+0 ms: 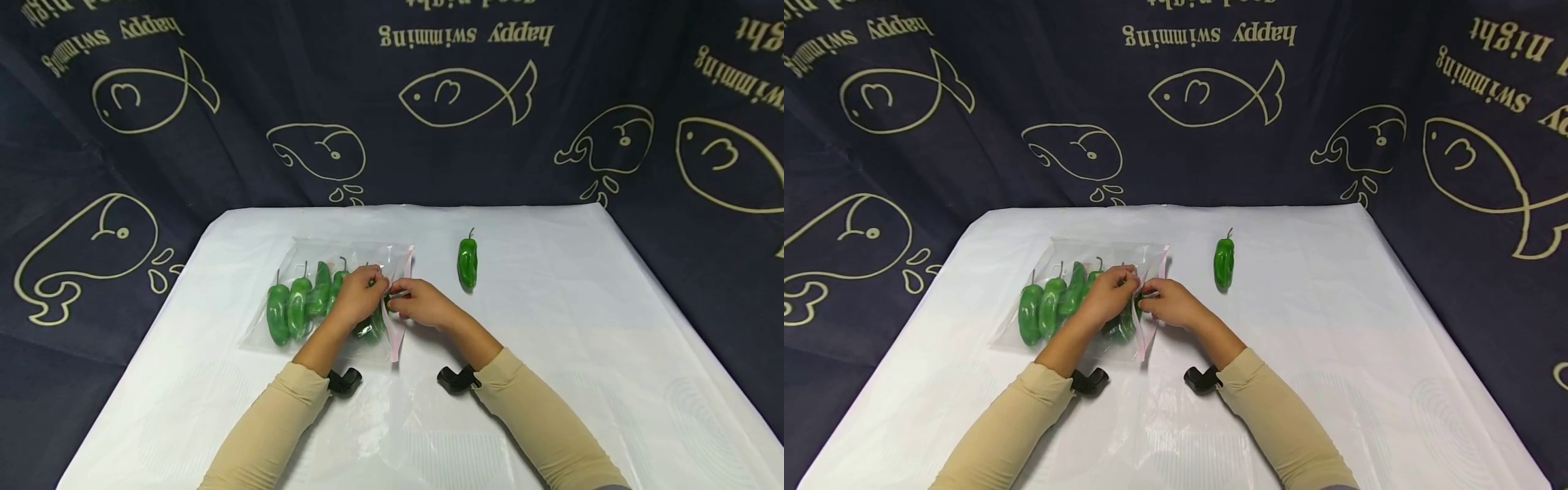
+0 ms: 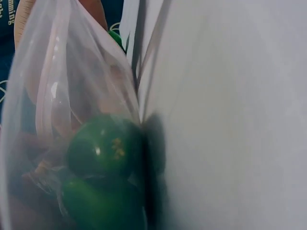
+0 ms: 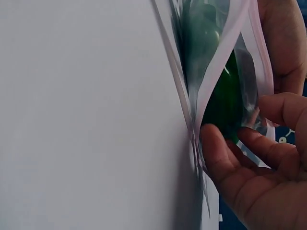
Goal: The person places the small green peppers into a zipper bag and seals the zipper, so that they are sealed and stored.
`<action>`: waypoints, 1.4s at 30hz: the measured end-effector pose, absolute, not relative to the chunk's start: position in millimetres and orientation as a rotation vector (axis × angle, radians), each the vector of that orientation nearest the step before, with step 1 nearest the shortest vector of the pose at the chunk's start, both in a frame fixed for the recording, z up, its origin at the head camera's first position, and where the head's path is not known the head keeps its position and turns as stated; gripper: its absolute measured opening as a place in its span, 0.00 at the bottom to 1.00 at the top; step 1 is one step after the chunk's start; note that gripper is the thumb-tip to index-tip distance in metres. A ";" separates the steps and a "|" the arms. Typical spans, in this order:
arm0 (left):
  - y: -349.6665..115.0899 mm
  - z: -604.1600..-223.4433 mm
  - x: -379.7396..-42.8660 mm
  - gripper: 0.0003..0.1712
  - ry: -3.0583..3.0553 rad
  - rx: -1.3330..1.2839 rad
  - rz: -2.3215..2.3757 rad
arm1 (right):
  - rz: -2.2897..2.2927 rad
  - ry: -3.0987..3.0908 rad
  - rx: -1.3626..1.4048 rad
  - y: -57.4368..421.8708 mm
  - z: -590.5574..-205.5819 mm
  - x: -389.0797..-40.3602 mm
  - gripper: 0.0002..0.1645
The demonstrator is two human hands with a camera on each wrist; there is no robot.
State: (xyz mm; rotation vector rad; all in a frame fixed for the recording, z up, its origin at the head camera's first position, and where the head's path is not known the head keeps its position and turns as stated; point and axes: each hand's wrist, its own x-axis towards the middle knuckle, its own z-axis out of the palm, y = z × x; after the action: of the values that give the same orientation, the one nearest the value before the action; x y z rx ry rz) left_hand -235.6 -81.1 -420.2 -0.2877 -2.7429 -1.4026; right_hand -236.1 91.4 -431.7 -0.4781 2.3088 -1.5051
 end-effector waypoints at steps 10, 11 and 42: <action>-80.3 -422.7 -236.6 0.16 -2.725 -0.319 -1.392 | -1.537 2.378 -0.389 121.7 -419.1 -247.1 0.22; -80.3 -423.0 -236.6 0.16 -2.725 -0.320 -1.398 | -1.543 2.383 -0.376 126.5 -417.0 -248.8 0.22; -81.0 -426.8 -235.1 0.14 -2.702 -0.335 -1.428 | -1.181 2.790 -0.118 225.0 -411.1 -296.0 0.30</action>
State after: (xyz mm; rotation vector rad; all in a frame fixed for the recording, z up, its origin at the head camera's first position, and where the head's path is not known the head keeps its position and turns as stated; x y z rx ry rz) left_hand -235.1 -81.0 -426.8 -0.3353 -2.7016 -1.4278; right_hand -296.0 225.0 -411.1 -0.1178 2.7905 -1.1811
